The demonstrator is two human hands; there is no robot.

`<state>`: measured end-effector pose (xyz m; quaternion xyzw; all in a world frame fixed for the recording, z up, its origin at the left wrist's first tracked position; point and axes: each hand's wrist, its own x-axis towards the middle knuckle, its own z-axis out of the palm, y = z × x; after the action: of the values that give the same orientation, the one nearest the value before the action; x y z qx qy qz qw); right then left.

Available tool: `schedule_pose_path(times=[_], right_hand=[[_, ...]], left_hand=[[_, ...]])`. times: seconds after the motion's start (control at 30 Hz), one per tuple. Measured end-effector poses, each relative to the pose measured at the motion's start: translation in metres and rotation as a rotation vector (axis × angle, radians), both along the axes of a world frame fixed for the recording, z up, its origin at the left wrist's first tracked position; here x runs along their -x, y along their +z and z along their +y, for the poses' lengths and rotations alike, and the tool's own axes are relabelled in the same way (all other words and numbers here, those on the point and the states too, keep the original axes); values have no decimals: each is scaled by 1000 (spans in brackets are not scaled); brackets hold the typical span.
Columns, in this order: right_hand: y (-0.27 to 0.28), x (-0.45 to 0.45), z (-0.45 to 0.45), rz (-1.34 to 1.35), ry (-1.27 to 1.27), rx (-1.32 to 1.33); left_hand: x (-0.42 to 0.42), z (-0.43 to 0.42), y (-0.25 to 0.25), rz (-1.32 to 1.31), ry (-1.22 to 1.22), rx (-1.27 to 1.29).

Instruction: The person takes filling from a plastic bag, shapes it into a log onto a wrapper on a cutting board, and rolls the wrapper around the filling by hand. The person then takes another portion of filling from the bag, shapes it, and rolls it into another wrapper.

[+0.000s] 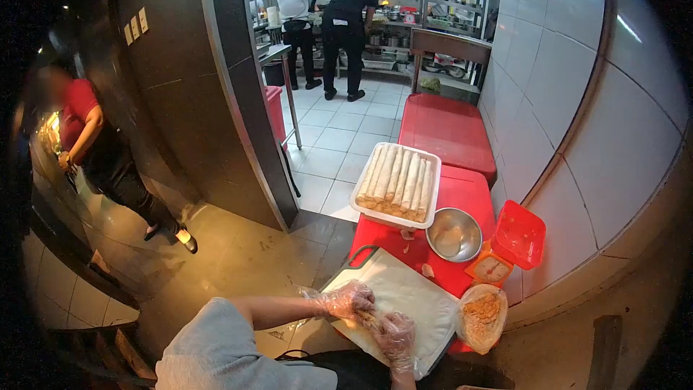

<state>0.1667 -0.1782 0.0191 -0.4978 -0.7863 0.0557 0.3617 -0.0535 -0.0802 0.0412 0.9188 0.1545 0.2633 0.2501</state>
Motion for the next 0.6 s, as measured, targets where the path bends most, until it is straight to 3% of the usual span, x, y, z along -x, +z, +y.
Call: schedule_pose_path(times=[0.6], right_hand=[[1, -1, 1, 53, 5, 41]], left_hand=[[-1, 0, 6, 47, 18, -52]])
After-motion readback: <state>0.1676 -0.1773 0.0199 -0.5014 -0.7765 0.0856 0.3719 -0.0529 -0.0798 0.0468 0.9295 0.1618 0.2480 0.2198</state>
